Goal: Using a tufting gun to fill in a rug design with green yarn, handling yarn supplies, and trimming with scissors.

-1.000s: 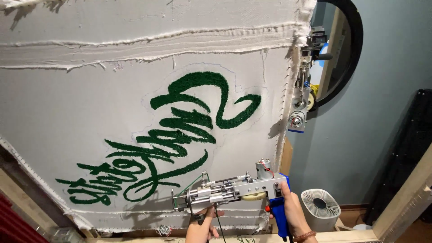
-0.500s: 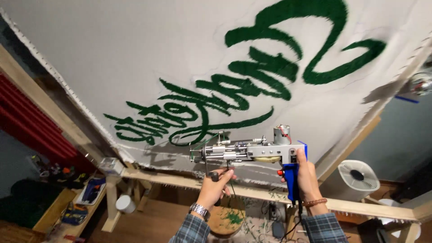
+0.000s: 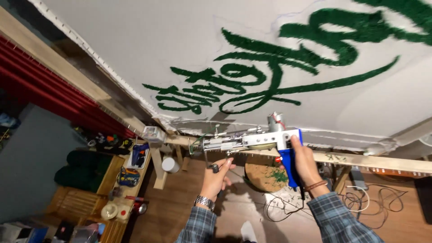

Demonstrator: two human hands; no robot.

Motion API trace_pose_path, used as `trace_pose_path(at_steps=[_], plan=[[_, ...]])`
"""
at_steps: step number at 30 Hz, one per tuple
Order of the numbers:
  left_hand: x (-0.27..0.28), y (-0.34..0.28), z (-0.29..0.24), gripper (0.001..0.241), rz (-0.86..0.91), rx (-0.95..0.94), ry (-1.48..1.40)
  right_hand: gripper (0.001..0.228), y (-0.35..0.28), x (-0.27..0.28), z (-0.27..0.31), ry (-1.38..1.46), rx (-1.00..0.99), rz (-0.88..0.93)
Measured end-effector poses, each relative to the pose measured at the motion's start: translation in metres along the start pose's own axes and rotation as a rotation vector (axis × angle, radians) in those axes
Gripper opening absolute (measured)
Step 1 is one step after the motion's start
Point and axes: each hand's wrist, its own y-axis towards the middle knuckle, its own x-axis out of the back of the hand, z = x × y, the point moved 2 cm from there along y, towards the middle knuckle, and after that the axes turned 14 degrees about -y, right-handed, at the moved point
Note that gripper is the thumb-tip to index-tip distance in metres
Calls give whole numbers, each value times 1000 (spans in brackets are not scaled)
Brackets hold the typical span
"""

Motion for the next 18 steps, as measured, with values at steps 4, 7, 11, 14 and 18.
trace_pose_path(at_steps=[4, 7, 11, 14, 18], plan=[[42, -12, -6, 54, -150, 142, 116, 73, 44, -69, -41, 40, -4, 105], [70, 3, 18, 59, -205, 211, 108, 70, 57, -105, -59, 121, -24, 202], [105, 34, 69, 53, -238, 315, 47, 59, 92, -139, -104, 87, 9, 183], [117, 54, 92, 48, -241, 323, -6, 58, 119, -157, -142, 37, 153, 151], [119, 77, 110, 53, -212, 411, 202, 78, 144, -167, -174, -40, 301, 72]])
